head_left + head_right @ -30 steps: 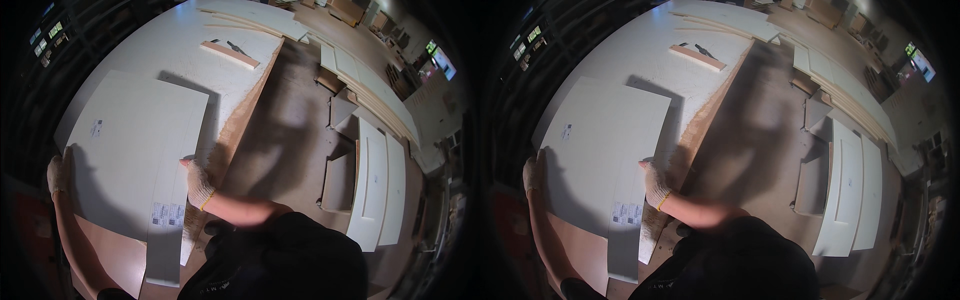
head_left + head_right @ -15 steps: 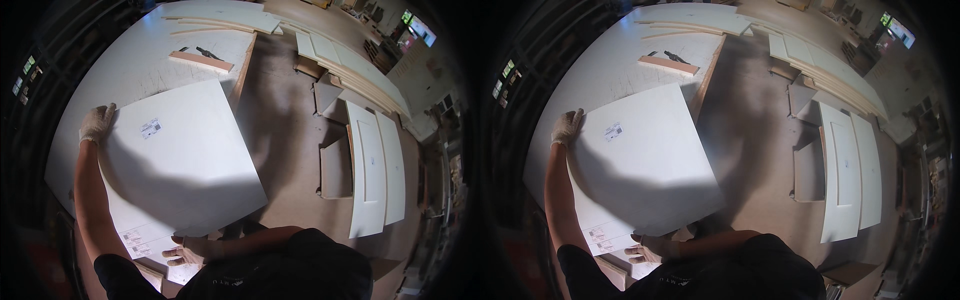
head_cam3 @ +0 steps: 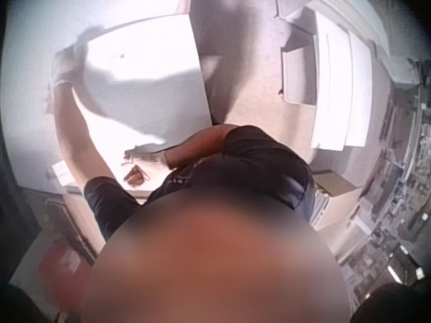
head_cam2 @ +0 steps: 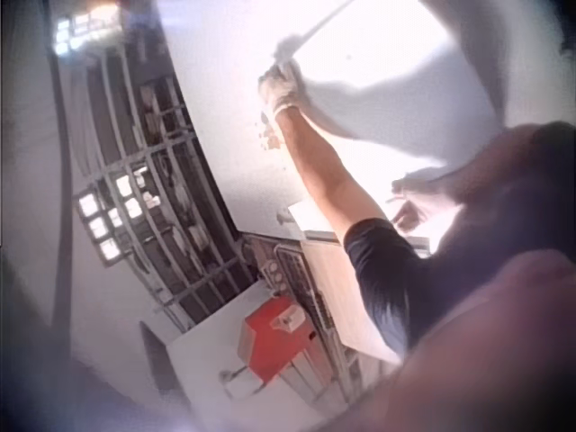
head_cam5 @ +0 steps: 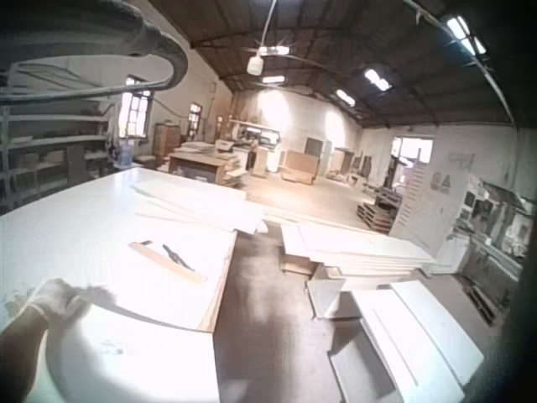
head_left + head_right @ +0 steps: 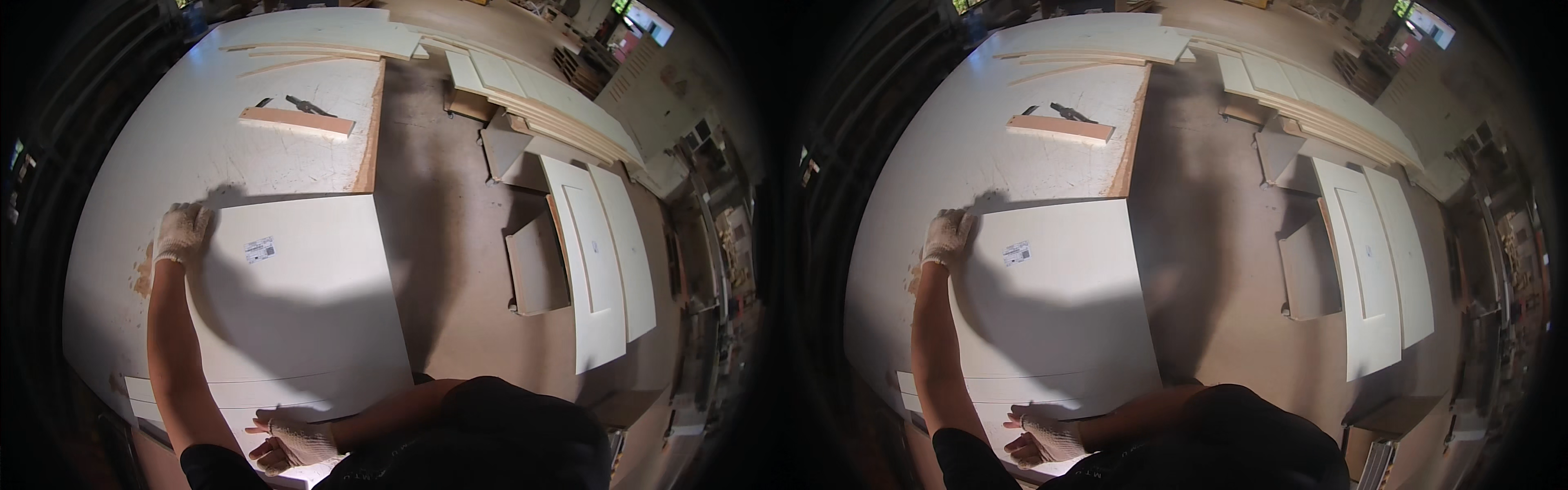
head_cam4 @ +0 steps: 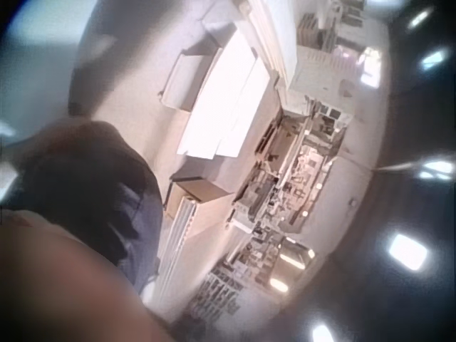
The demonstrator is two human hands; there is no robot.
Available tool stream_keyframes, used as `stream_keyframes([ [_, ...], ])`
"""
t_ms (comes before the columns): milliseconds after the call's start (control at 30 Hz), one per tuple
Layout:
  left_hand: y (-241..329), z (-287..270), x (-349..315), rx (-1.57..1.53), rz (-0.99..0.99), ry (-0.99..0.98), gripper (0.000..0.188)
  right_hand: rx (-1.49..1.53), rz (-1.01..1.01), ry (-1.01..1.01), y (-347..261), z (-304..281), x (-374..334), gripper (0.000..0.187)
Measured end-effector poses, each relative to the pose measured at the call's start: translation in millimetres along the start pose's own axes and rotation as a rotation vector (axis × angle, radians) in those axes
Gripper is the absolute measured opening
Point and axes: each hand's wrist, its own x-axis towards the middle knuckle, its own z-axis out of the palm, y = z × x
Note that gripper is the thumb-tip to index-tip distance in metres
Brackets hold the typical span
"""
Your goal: The person repeatedly picks up white laminated wood panels and strips from a workbench, separates them, and stacks them into piles. The person handles the pieces by hand, turning them over and arranging them into neat stacks.
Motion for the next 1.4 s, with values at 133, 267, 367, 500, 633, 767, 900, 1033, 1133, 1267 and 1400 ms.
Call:
stream_keyframes([
  [133, -16, 4, -64, -0.057, -0.068, 0.183, 0.044, -0.496, -0.042, -0.047, -26, 51, -29, 0.036],
  [267, 16, 3, -196, -0.034, -0.367, -0.06, 0.058, -1.137, -0.213, -0.18, -79, 19, -120, 0.027],
  [367, 48, 19, -270, 0.013, -0.578, -0.131, 0.064, -1.379, -0.659, 0.121, -180, 2, -178, 0.032],
  [500, 75, 44, -302, 0.043, -0.742, -0.051, 0.067, -1.943, -1.099, 1.08, -357, 39, -220, 0.047],
  [633, 95, 46, -298, 0.064, -0.898, -0.103, 0.072, -2.456, -0.842, 1.464, -461, 65, -212, 0.079],
  [767, 120, 39, -306, -0.002, -0.967, 0.031, 0.078, -2.645, -0.921, 1.41, -499, 60, -174, 0.074],
  [900, 130, 48, -308, 0.081, -0.999, -0.06, 0.082, -2.804, -0.808, 1.402, -515, 49, -177, 0.056],
  [1033, 126, 63, -296, 0.146, -0.952, -0.026, 0.09, -2.812, -0.968, 1.441, -516, 60, -216, 0.053],
  [1133, 132, 61, -295, 0.168, -0.846, 0.096, 0.079, -2.356, -1.409, 1.003, -480, 65, -255, 0.054],
  [1267, 143, 41, -298, -0.097, -0.935, 0.013, 0.084, -1.618, -1.071, 0.442, -368, 32, -336, 0.061],
  [1400, 152, 34, -300, -0.137, -0.934, 0.049, 0.082, -1.667, -0.534, 0.254, -254, -5, -408, 0.062],
])
